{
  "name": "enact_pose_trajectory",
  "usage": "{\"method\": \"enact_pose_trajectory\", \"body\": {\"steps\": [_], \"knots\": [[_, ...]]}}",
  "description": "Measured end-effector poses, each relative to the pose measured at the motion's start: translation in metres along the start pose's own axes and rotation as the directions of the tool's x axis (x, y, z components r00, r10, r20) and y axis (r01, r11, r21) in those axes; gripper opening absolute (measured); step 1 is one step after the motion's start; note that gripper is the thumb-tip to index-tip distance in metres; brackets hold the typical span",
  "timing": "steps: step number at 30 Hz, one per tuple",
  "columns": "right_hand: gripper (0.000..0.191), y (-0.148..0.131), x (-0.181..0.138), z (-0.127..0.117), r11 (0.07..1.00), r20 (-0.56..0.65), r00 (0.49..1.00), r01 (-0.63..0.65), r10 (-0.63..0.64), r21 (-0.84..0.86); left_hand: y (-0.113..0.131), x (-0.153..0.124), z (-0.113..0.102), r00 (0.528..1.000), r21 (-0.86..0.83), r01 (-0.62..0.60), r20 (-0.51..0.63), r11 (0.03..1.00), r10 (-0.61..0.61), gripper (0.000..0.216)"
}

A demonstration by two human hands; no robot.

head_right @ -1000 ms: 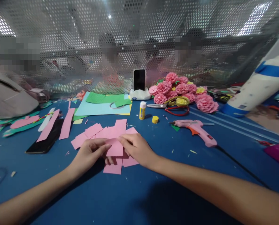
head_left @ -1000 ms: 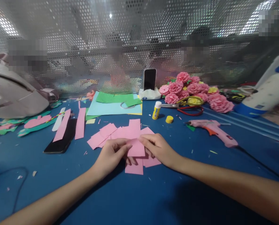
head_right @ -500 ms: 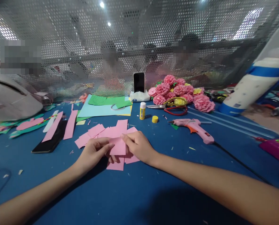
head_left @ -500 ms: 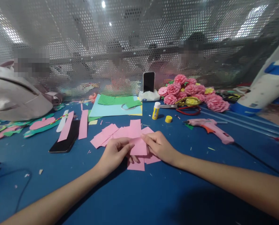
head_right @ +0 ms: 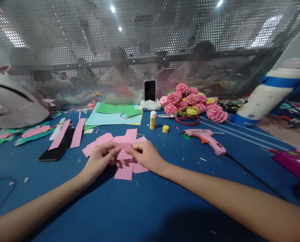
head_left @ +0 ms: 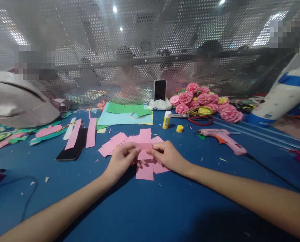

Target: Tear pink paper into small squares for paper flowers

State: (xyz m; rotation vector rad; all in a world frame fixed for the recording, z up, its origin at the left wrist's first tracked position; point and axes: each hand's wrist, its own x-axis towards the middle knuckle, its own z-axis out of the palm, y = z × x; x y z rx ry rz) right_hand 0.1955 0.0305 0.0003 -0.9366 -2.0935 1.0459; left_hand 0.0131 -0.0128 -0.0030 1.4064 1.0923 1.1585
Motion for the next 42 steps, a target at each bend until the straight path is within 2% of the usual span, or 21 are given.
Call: {"method": "enact_pose_trajectory", "body": {"steps": [3, 5, 8, 11, 15, 19, 22, 24, 27, 32, 42], "knots": [[0.053, -0.0003, -0.0002, -0.0014, 0.996, 0.001, 1.000, -0.028, 0.028, 0.089, -0.0015, -0.0006, -0.0020, 1.000, 0.027, 0.021, -0.018, 0.999, -0.020, 0.024], [0.047, -0.0002, -0.0001, -0.0029, 0.993, -0.041, 0.999, -0.018, 0.023, 0.113, -0.0029, -0.0005, -0.0032, 0.999, 0.036, 0.038, -0.034, 0.999, -0.037, 0.024], [0.032, 0.0006, 0.0003, -0.0046, 0.994, -0.180, 0.982, 0.076, -0.060, 0.078, -0.0047, -0.0003, -0.0042, 0.998, 0.059, 0.033, -0.060, 0.998, -0.029, 0.023], [0.028, 0.0010, -0.0002, -0.0049, 0.989, -0.256, 0.956, 0.148, -0.147, -0.014, -0.0055, -0.0001, -0.0043, 0.996, 0.076, 0.029, -0.085, 0.997, -0.023, 0.025], [0.024, -0.0002, -0.0028, -0.0039, 0.982, -0.182, 0.967, 0.164, -0.180, -0.096, -0.0058, 0.0000, -0.0043, 0.996, 0.095, 0.027, -0.092, 0.995, -0.018, 0.029], [0.019, -0.0020, -0.0028, -0.0038, 0.978, -0.132, 0.970, 0.198, -0.204, -0.060, -0.0056, 0.0007, -0.0043, 0.997, 0.041, 0.018, -0.081, 0.999, -0.015, 0.027], [0.019, -0.0025, -0.0001, -0.0049, 0.973, -0.109, 0.968, 0.218, -0.225, -0.076, -0.0043, 0.0017, -0.0044, 0.998, 0.017, 0.031, -0.051, 0.999, -0.030, 0.025], [0.021, -0.0024, 0.0015, -0.0055, 0.967, -0.078, 0.967, 0.235, -0.243, -0.099, -0.0030, 0.0017, -0.0041, 1.000, 0.011, -0.004, -0.015, 1.000, 0.004, 0.023], [0.021, -0.0015, 0.0019, -0.0051, 0.971, 0.004, 0.973, 0.233, -0.233, -0.061, -0.0012, 0.0001, -0.0027, 0.997, -0.019, -0.068, 0.038, 0.998, 0.069, 0.019], [0.027, -0.0002, -0.0008, -0.0020, 0.983, 0.179, 0.966, 0.181, -0.185, 0.041, -0.0002, -0.0027, 0.0003, 0.991, -0.074, -0.090, 0.096, 0.993, 0.097, 0.012], [0.027, -0.0028, -0.0035, -0.0001, 0.974, 0.219, 0.953, 0.223, -0.211, -0.034, -0.0031, -0.0032, 0.0015, 0.989, 0.018, -0.094, 0.115, 0.995, 0.092, 0.012]]}}
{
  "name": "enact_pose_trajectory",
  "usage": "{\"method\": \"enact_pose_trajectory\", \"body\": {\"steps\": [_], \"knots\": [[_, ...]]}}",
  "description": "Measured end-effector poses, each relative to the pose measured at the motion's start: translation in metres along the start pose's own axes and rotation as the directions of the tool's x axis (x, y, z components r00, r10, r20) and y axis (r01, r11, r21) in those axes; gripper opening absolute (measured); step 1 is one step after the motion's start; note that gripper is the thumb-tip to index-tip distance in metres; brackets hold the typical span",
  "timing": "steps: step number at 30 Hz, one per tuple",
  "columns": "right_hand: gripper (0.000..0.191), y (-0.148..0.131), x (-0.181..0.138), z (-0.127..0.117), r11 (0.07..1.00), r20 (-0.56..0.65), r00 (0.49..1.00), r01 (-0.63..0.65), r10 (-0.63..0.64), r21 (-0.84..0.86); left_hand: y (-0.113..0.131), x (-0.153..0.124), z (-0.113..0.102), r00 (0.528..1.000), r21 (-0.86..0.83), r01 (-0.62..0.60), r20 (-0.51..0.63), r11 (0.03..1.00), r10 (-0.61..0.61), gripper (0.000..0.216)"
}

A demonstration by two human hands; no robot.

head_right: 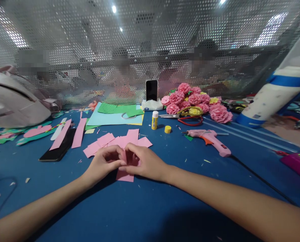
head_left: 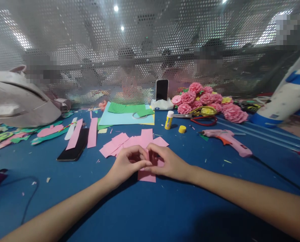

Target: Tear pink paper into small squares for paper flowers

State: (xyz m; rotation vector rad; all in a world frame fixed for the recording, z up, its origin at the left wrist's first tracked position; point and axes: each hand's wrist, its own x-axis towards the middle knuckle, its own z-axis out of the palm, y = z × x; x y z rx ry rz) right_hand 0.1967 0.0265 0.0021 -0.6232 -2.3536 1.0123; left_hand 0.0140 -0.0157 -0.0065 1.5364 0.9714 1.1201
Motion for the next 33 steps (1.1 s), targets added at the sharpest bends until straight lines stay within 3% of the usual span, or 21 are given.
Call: {"method": "enact_pose_trajectory", "body": {"steps": [14, 19, 22, 24, 28, 30, 33], "knots": [[0.024, -0.002, -0.001, -0.001, 0.997, -0.024, 0.999, 0.024, -0.026, -0.068, -0.004, 0.002, -0.002, 0.999, -0.044, -0.037, 0.019, 0.998, 0.038, 0.007], [0.015, -0.004, -0.001, -0.002, 1.000, -0.034, 0.999, 0.003, -0.002, 0.030, -0.002, 0.002, -0.002, 0.996, -0.003, -0.078, -0.035, 0.997, 0.078, 0.007], [0.012, 0.003, 0.004, -0.004, 0.993, -0.215, 0.975, -0.029, 0.052, 0.112, 0.000, 0.002, -0.003, 0.989, 0.021, -0.123, -0.086, 0.992, 0.124, 0.010], [0.015, 0.012, 0.008, -0.005, 0.991, -0.414, 0.903, -0.068, 0.112, 0.119, 0.001, 0.002, -0.003, 0.983, -0.002, -0.145, -0.111, 0.989, 0.144, 0.011], [0.035, 0.027, 0.011, -0.007, 0.986, -0.579, 0.798, -0.120, 0.167, 0.119, -0.001, 0.001, -0.004, 0.985, -0.037, -0.112, -0.138, 0.993, 0.106, 0.011], [0.030, 0.028, 0.010, -0.007, 0.989, -0.592, 0.792, -0.121, 0.148, 0.085, -0.002, 0.001, -0.004, 0.983, -0.026, -0.096, -0.158, 0.995, 0.091, 0.011], [0.017, 0.021, 0.008, -0.007, 0.989, -0.499, 0.856, -0.095, 0.138, 0.110, -0.002, 0.001, -0.003, 0.979, -0.020, -0.093, -0.184, 0.995, 0.088, 0.013]]}}
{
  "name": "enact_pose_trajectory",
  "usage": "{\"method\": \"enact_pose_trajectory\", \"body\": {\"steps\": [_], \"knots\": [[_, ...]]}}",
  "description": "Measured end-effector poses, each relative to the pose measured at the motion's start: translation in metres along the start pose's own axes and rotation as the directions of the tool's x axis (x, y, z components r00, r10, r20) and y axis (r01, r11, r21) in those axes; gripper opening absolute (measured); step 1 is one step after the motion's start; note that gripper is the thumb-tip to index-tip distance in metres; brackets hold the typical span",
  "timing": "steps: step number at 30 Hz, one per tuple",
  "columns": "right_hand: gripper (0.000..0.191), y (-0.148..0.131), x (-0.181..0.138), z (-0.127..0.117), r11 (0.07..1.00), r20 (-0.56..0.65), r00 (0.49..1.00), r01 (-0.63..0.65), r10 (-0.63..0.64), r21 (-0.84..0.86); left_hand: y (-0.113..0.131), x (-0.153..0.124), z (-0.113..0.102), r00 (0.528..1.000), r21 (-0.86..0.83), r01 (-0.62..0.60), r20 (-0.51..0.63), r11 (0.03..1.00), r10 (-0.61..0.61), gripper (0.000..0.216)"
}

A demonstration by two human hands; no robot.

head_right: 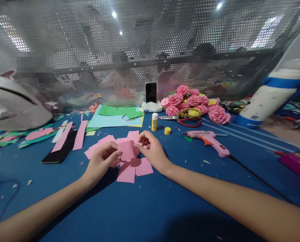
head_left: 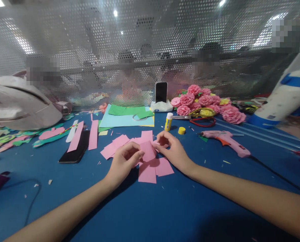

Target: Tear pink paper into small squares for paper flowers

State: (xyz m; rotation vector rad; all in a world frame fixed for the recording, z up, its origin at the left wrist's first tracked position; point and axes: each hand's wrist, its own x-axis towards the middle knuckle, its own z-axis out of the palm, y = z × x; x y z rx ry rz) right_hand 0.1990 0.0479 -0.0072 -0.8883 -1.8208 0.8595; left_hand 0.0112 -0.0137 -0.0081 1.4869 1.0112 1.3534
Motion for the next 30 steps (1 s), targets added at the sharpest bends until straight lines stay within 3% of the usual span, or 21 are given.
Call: {"method": "enact_pose_trajectory", "body": {"steps": [4, 11, 19, 25, 30], "knots": [[0.014, -0.011, -0.004, 0.001, 0.990, 0.163, 0.986, -0.062, 0.041, 0.126, 0.001, -0.001, 0.001, 1.000, -0.011, -0.006, 0.011, 1.000, 0.006, 0.015], [0.028, -0.012, -0.004, 0.004, 0.962, 0.253, 0.965, -0.133, 0.071, 0.237, 0.004, -0.002, 0.004, 0.998, -0.025, 0.046, 0.044, 0.999, -0.044, 0.013], [0.031, -0.006, -0.003, 0.002, 0.935, 0.242, 0.961, -0.201, 0.131, 0.293, -0.002, 0.004, 0.001, 0.997, -0.071, 0.057, -0.043, 0.996, -0.060, 0.021], [0.025, -0.010, -0.004, 0.002, 0.925, 0.266, 0.953, -0.224, 0.142, 0.308, 0.001, 0.004, 0.003, 0.983, -0.034, 0.183, 0.023, 0.982, -0.183, 0.019], [0.022, -0.011, -0.005, 0.004, 0.928, 0.276, 0.951, -0.223, 0.141, 0.297, 0.004, 0.002, 0.005, 0.977, -0.047, 0.211, 0.046, 0.976, -0.209, 0.020]]}}
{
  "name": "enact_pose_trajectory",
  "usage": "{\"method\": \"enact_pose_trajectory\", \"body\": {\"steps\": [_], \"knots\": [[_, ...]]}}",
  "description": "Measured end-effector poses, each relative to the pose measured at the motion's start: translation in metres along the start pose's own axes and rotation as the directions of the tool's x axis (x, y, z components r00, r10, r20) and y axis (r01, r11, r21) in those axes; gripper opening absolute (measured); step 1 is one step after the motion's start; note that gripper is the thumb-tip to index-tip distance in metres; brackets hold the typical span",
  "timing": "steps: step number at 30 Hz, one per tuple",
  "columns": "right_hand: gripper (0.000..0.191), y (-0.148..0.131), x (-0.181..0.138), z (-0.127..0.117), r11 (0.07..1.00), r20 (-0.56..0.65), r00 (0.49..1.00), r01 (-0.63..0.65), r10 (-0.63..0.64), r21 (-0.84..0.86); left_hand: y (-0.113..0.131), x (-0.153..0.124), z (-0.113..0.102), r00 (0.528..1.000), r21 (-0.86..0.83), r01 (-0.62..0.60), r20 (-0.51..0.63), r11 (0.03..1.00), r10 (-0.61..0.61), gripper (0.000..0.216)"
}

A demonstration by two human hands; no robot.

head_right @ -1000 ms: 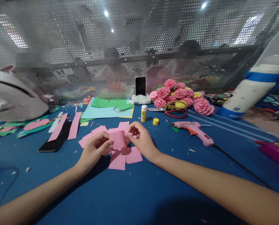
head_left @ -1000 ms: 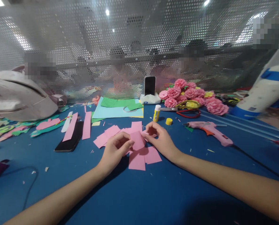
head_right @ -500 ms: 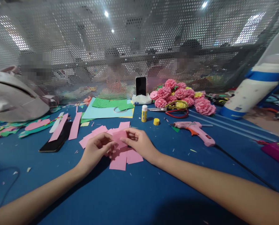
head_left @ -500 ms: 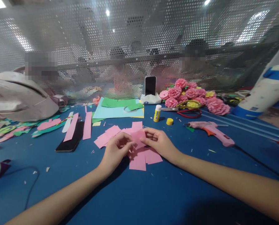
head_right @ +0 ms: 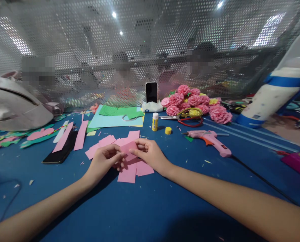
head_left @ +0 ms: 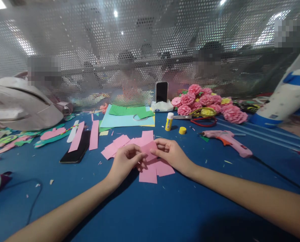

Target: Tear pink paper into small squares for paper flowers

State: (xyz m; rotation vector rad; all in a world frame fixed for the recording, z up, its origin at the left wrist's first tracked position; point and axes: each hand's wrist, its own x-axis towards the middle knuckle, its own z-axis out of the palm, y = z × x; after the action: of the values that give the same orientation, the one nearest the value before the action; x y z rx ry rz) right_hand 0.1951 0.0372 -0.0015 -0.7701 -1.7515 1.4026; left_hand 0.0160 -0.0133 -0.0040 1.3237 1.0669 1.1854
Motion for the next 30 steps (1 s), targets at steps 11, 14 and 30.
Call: {"method": "enact_pose_trajectory", "body": {"steps": [11, 14, 30], "knots": [[0.027, 0.0011, 0.0016, -0.0029, 0.999, -0.089, 0.996, 0.006, -0.010, -0.048, -0.0046, 0.0001, -0.0032, 0.997, 0.100, -0.071, -0.025, 0.992, 0.074, 0.023], [0.026, 0.0012, 0.0028, -0.0047, 0.992, -0.156, 0.986, 0.039, -0.058, -0.121, -0.0050, 0.0008, -0.0038, 0.996, 0.104, -0.057, -0.055, 0.993, 0.063, 0.024], [0.026, -0.0030, 0.0016, -0.0025, 0.982, -0.112, 0.987, 0.094, -0.113, -0.163, -0.0042, 0.0008, -0.0020, 0.997, 0.106, -0.048, 0.067, 0.993, 0.041, 0.026]]}}
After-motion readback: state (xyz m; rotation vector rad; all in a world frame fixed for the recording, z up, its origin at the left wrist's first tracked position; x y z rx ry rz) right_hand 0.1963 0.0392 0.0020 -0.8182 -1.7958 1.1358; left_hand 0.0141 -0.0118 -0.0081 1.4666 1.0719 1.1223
